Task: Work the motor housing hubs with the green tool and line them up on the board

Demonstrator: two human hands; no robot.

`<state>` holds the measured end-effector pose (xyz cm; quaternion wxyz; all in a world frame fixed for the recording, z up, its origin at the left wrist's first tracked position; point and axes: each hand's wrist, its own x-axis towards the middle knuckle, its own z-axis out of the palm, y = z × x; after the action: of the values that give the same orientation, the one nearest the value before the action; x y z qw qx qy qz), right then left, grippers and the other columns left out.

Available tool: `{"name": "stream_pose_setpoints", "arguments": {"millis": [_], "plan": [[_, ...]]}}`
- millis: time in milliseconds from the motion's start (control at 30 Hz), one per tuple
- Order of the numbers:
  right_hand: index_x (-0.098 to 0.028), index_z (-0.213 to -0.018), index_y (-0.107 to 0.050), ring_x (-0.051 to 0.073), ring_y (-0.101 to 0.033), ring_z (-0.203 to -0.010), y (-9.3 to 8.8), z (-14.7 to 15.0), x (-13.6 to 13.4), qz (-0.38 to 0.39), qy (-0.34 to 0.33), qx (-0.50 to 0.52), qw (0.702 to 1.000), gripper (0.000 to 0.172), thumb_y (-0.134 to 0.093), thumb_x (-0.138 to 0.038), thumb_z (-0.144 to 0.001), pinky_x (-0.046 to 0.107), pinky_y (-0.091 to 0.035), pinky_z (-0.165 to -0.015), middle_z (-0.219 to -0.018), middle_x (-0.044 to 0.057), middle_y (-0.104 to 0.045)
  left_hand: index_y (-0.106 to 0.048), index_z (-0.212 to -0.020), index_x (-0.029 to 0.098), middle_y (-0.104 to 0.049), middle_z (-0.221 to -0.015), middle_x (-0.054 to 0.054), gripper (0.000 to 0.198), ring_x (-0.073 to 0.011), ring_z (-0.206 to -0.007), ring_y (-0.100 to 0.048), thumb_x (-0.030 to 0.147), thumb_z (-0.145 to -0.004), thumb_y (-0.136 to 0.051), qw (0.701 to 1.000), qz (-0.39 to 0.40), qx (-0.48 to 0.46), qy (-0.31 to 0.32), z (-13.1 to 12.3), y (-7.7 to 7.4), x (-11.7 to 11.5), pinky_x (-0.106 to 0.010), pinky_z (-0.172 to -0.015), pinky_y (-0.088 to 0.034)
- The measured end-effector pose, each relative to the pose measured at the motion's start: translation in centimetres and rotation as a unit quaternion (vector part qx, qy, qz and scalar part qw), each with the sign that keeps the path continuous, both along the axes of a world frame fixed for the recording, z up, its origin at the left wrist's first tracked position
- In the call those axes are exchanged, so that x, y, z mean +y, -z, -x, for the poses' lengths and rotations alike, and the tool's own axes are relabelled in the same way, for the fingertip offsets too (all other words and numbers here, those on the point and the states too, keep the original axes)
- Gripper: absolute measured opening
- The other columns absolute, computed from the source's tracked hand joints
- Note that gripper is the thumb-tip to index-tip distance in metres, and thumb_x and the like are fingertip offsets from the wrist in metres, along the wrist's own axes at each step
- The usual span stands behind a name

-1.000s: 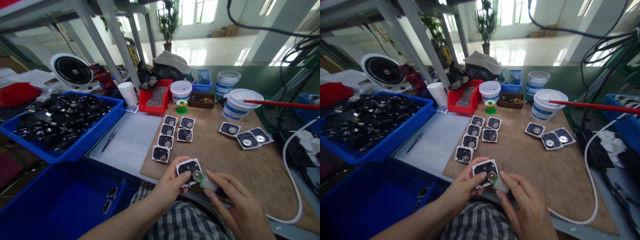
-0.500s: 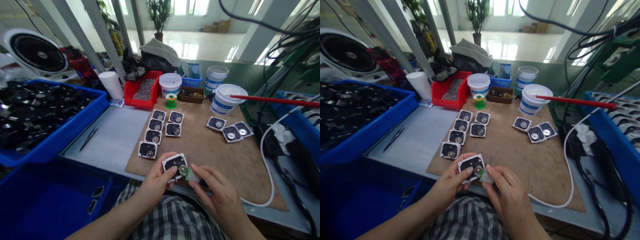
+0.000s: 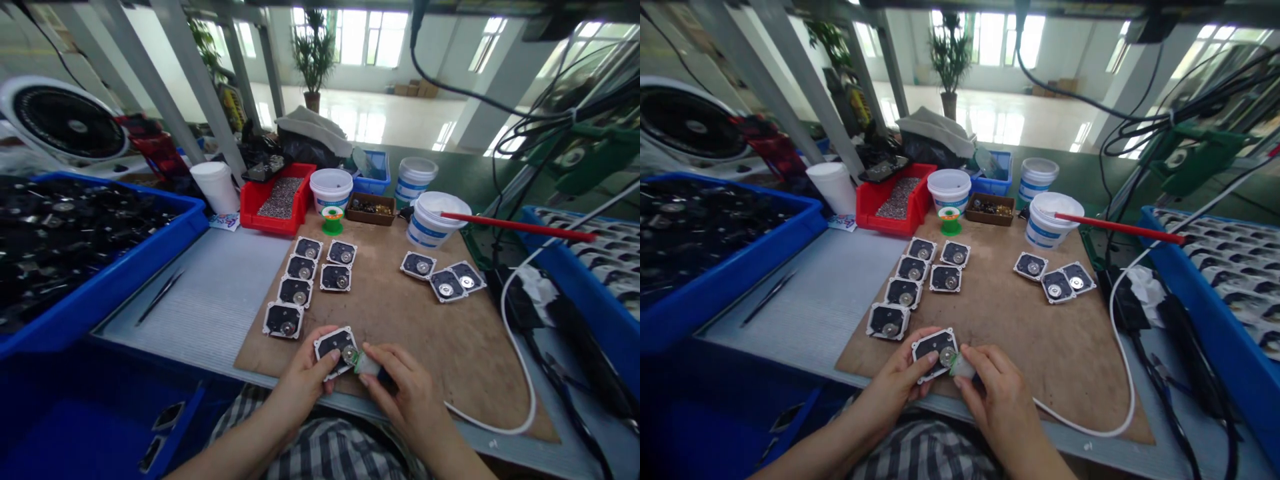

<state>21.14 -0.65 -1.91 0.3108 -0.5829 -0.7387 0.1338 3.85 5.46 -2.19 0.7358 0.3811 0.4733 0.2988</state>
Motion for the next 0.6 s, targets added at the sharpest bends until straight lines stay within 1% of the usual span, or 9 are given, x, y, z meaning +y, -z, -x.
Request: {"name": "stream_pose_setpoints", "arguments": {"millis": [67, 133, 167, 233, 300, 367, 467, 533, 600], "plan": [[-0.019, -0.12, -0.05, 0.015, -0.058, -0.093, -0.6, -1.8, 1.5, -0.007, 0.029, -0.041, 0.999, 0.031, -0.048, -0.034, -0.093, 0.025, -0.051, -0.08, -0.103, 0.007, -0.058, -0.045, -0.115, 0.021, -0.054, -0.08, 0.002, 0.046, -0.0041, -0.047, -0.04, 0.038, -0.076, -0.062, 0.999, -0.016, 0.015, 0.025, -0.2, -0.2, 0.9, -0.016, -0.043, -0.028], [-0.015, -0.125, -0.046, 0.022, -0.058, -0.095, -1.2, -4.5, 3.8, -0.016, 0.097, -0.097, 0.99, 0.044, -0.053, -0.039, -0.089, 0.034, -0.051, -0.079, -0.106, 0.012, -0.056, -0.045, -0.115, 0.022, -0.053, -0.08, 0.003, 0.041, -0.0039, -0.047, -0.041, 0.031, -0.078, -0.059, 0.997, -0.043, 0.048, 0.052, -0.3, -0.5, 2.1, -0.016, -0.042, -0.026], [-0.01, -0.123, -0.047, 0.028, -0.057, -0.093, -1.6, -6.0, 5.2, -0.025, 0.143, -0.13, 0.981, 0.048, -0.055, -0.04, -0.087, 0.04, -0.051, -0.076, -0.105, 0.016, -0.054, -0.046, -0.115, 0.022, -0.052, -0.077, 0.003, 0.04, -0.0041, -0.047, -0.042, 0.028, -0.078, -0.057, 0.995, -0.056, 0.064, 0.059, -0.4, -0.6, 2.8, -0.015, -0.042, -0.026], [-0.008, -0.115, -0.053, 0.035, -0.058, -0.083, -2.0, -9.0, 7.9, -0.015, 0.204, -0.2, 0.958, 0.041, -0.053, -0.036, -0.086, 0.048, -0.05, -0.063, -0.103, 0.021, -0.053, -0.048, -0.115, 0.022, -0.05, -0.07, 0.005, 0.038, -0.0049, -0.047, -0.041, 0.023, -0.078, -0.056, 0.992, -0.075, 0.083, 0.057, -0.6, -0.7, 4.0, -0.015, -0.042, -0.027], [-0.01, -0.103, -0.059, 0.036, -0.059, -0.076, -2.1, -11.3, 10.2, -0.001, 0.206, -0.258, 0.944, 0.029, -0.054, -0.03, -0.083, 0.045, -0.047, -0.057, -0.1, 0.02, -0.054, -0.047, -0.118, 0.02, -0.047, -0.063, 0.006, 0.041, -0.0054, -0.046, -0.039, 0.021, -0.078, -0.056, 0.991, -0.086, 0.095, 0.038, -0.8, -0.5, 4.9, -0.015, -0.042, -0.026], [-0.011, -0.097, -0.06, 0.035, -0.06, -0.073, -1.8, -12.7, 11.6, 0.007, 0.184, -0.297, 0.937, 0.023, -0.055, -0.026, -0.08, 0.042, -0.045, -0.055, -0.097, 0.019, -0.056, -0.041, -0.124, 0.02, -0.05, -0.067, 0.004, 0.049, -0.0058, -0.047, -0.04, 0.023, -0.078, -0.056, 0.991, -0.092, 0.1, 0.011, -1.0, -0.4, 5.2, -0.016, -0.043, -0.027], [-0.013, -0.097, -0.059, 0.034, -0.061, -0.075, -1.3, -13.4, 12.2, 0.0, 0.15, -0.317, 0.936, 0.021, -0.053, -0.025, -0.08, 0.04, -0.046, -0.057, -0.095, 0.017, -0.059, -0.027, -0.136, 0.022, -0.055, -0.1, -0.005, 0.064, -0.0084, -0.063, -0.051, 0.03, -0.079, -0.055, 0.991, -0.098, 0.081, -0.032, -1.1, -0.4, 4.2, -0.017, -0.049, -0.036], [-0.016, -0.096, -0.058, 0.032, -0.062, -0.079, -1.4, -13.3, 11.9, -0.014, 0.128, -0.312, 0.941, 0.02, -0.05, -0.027, -0.082, 0.039, -0.047, -0.06, -0.095, 0.016, -0.061, -0.018, -0.141, 0.023, -0.05, -0.116, -0.009, 0.074, -0.0119, -0.079, -0.055, 0.035, -0.078, -0.056, 0.993, -0.104, 0.043, -0.046, -1.0, -0.4, 2.8, -0.021, -0.062, -0.044], [-0.018, -0.096, -0.058, 0.031, -0.062, -0.079, -1.7, -13.0, 11.1, -0.03, 0.108, -0.304, 0.946, 0.021, -0.046, -0.03, -0.084, 0.039, -0.047, -0.062, -0.094, 0.015, -0.063, -0.011, -0.143, 0.023, -0.044, -0.128, -0.012, 0.084, -0.0166, -0.098, -0.054, 0.038, -0.076, -0.059, 0.991, -0.127, 0.007, -0.052, -0.7, -0.3, 1.1, -0.026, -0.078, -0.044]]}}
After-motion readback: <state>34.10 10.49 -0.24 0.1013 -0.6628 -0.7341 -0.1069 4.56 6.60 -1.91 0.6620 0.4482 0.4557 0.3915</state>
